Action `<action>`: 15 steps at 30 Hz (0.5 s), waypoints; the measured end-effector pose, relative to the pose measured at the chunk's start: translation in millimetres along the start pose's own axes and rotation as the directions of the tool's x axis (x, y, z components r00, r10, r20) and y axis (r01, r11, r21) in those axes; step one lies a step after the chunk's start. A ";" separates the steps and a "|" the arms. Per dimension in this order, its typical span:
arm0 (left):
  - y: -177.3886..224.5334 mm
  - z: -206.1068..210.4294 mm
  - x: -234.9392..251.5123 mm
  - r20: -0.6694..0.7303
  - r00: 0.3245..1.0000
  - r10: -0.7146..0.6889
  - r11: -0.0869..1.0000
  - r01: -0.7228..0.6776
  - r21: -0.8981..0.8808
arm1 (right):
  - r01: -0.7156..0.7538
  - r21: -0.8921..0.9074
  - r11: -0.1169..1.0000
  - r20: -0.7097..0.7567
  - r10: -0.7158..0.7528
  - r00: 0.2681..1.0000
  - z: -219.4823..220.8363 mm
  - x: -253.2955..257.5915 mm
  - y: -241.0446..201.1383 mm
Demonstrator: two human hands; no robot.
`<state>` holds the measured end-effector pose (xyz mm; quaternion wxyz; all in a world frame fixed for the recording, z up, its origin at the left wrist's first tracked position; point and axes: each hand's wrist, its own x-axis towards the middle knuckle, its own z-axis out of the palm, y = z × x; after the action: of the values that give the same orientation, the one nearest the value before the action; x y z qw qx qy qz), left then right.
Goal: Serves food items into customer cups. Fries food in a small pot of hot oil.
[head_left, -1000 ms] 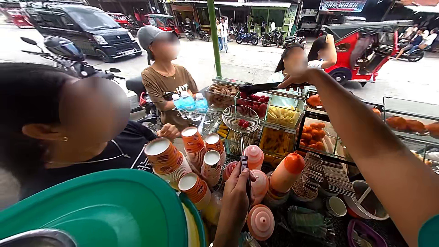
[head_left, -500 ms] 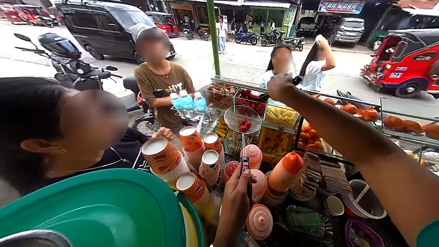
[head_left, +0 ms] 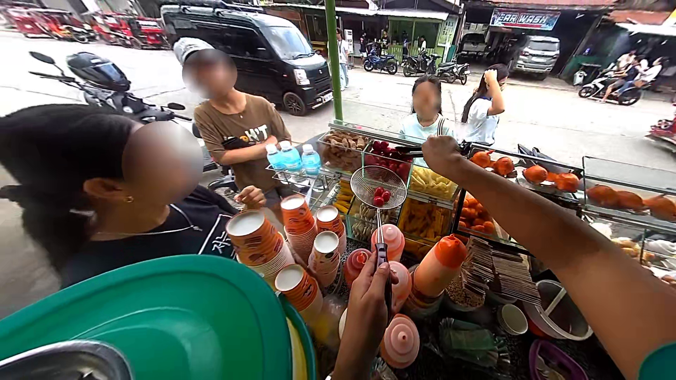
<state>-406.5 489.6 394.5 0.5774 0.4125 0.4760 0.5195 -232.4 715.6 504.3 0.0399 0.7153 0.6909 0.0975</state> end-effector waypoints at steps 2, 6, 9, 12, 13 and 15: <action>-0.4 0.9 -0.4 0.001 1.000 -0.002 1.000 0.002 0.006 | -0.005 0.076 0.997 0.001 0.005 1.000 -8.2 0.8 15.3; -1.3 1.2 0.4 0.008 1.000 -0.003 1.000 0.003 0.009 | 0.089 0.182 0.979 0.036 -0.097 0.995 -29.0 14.3 58.7; -0.1 1.1 -0.1 0.001 1.000 -0.002 1.000 0.002 0.014 | 0.180 0.232 0.956 0.092 -0.206 0.974 -55.7 -1.9 65.4; 2.1 1.3 -4.3 -0.002 1.000 -0.006 1.000 0.006 0.016 | 0.251 0.173 0.952 0.144 -0.277 0.950 -68.8 -19.8 55.6; 3.2 1.5 -7.2 0.000 1.000 -0.011 1.000 0.011 0.016 | 0.269 0.150 0.952 0.132 -0.289 0.948 -69.6 -24.2 55.9; 5.7 1.3 -16.1 0.013 1.000 -0.022 1.000 0.022 0.019 | 0.296 0.141 0.945 0.055 -0.306 0.950 -70.2 -38.1 65.3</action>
<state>-406.6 474.4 402.3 0.5823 0.4163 0.4816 0.5057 -183.0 669.5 582.3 0.0338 0.6055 0.7950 0.0173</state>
